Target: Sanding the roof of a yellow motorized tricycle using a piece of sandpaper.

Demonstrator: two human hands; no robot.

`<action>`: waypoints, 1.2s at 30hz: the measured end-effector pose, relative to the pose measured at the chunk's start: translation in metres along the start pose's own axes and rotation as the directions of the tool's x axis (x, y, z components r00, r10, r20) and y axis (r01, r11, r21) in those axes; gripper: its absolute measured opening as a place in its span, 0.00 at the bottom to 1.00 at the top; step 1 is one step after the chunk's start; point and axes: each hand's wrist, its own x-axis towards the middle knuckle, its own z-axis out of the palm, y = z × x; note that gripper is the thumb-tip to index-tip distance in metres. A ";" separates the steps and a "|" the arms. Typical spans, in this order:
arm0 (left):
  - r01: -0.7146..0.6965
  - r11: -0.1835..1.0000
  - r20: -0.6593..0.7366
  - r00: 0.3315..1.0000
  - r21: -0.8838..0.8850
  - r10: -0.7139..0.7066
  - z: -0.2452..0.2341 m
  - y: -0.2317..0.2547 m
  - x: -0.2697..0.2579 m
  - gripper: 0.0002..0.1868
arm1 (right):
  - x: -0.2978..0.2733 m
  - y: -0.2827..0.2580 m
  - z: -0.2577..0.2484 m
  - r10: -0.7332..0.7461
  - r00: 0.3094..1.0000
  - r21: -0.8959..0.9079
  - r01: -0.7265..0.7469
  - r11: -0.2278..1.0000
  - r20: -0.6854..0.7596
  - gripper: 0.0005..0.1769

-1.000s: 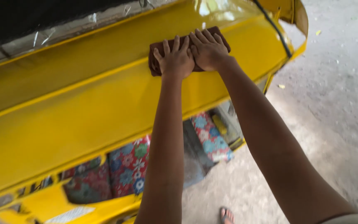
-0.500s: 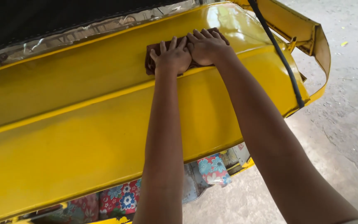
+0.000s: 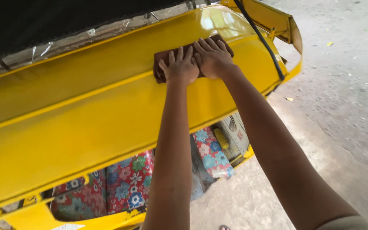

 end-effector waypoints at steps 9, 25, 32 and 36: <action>-0.145 0.989 -0.123 0.981 0.039 0.149 0.030 0.010 -0.085 0.32 | -0.097 -0.005 0.016 0.044 0.985 0.005 -0.044 0.999 -0.167 0.36; -0.184 0.980 -0.119 0.974 0.081 0.193 0.031 0.069 -0.050 0.32 | -0.078 0.063 0.017 0.126 0.969 0.076 -0.112 0.991 -0.211 0.35; -0.151 0.987 -0.127 0.980 0.046 0.156 0.024 0.109 0.034 0.31 | -0.013 0.128 0.001 0.050 0.973 0.047 -0.040 0.998 -0.225 0.34; -0.061 0.998 -0.014 0.998 0.009 0.062 0.013 0.121 0.095 0.32 | 0.053 0.162 -0.005 -0.035 0.999 0.028 0.035 0.999 -0.006 0.34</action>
